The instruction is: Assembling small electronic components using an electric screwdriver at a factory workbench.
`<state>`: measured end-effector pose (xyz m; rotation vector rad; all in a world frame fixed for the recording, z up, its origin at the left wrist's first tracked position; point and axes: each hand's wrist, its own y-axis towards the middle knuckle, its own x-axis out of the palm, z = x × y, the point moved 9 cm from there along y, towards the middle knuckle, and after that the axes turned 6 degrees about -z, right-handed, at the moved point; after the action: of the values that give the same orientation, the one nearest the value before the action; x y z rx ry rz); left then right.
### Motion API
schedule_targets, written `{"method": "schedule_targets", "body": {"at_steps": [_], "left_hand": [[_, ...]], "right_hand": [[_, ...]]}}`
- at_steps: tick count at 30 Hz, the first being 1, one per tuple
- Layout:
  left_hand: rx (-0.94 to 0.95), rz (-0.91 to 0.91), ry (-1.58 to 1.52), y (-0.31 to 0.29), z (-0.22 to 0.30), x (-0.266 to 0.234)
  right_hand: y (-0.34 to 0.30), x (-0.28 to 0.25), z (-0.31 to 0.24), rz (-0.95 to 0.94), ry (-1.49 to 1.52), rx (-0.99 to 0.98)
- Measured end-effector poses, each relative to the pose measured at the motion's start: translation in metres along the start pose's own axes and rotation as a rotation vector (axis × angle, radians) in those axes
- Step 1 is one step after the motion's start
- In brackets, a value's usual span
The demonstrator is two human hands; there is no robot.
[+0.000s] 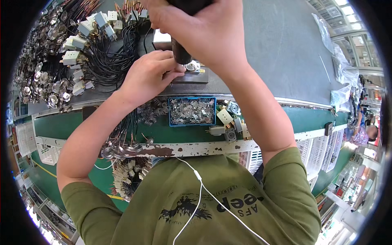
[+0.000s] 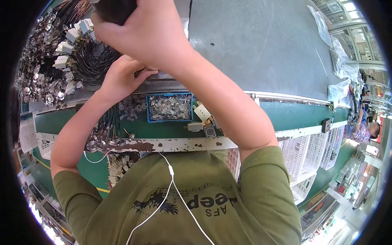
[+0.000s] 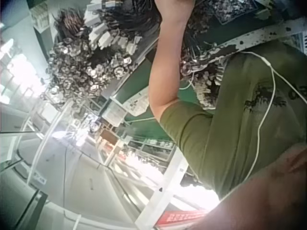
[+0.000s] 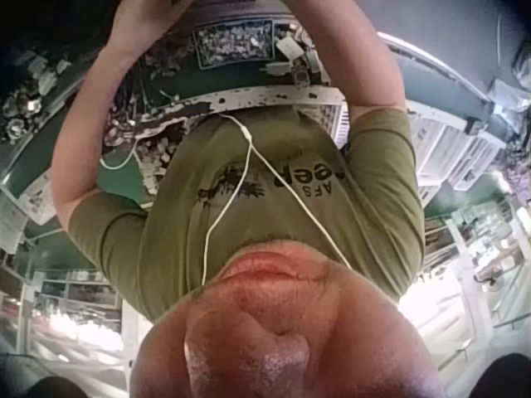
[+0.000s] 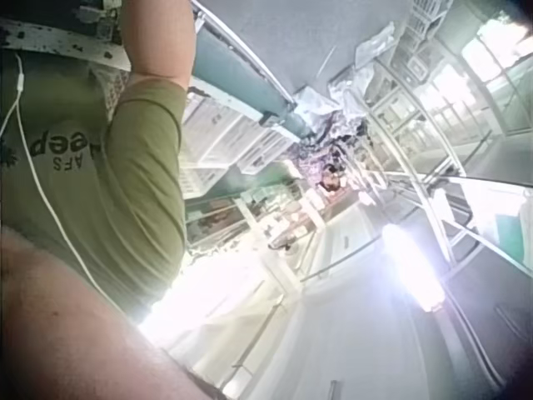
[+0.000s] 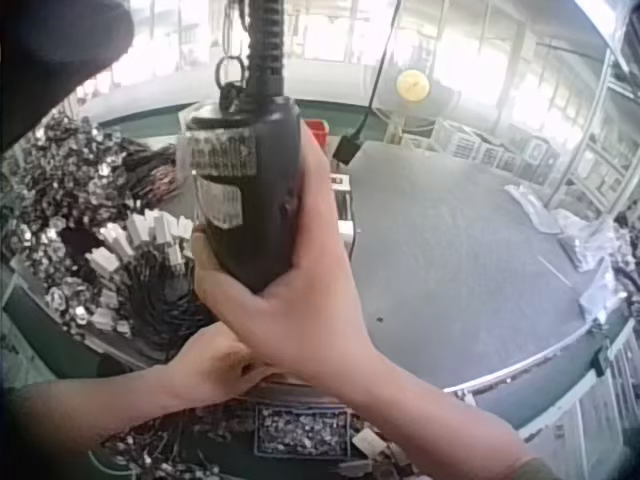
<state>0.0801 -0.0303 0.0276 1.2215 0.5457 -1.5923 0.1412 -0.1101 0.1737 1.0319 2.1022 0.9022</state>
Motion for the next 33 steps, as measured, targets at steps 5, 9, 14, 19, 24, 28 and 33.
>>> {"method": "schedule_targets", "body": {"at_steps": [5, 9, 14, 19, 24, 28, 33], "left_hand": [[-0.302, -0.038, -0.091, 0.012, -0.011, -0.008], [-0.281, -0.173, 0.015, 0.015, -0.018, 0.000], [-0.245, -0.182, 0.037, 0.013, -0.021, 0.005], [-0.214, -0.130, 0.030, 0.012, -0.022, 0.008], [-0.174, -0.039, -0.053, 0.013, -0.021, 0.006], [-0.103, -0.035, 0.132, 0.009, 0.001, -0.007], [0.009, -0.070, 0.084, 0.014, 0.016, -0.013]], "right_hand": [[-0.004, 0.001, 0.011, 0.016, 0.306, 0.143], [-0.005, 0.003, 0.012, 0.047, 0.359, 0.157], [-0.011, 0.007, 0.019, 0.051, 0.424, 0.198], [-0.009, 0.009, 0.015, 0.026, 0.420, 0.195], [-0.001, 0.007, 0.003, 0.022, 0.401, 0.128], [-0.014, -0.008, 0.004, 0.201, 0.475, 0.107], [0.003, -0.041, -0.007, 0.156, 0.135, 0.245]]}}
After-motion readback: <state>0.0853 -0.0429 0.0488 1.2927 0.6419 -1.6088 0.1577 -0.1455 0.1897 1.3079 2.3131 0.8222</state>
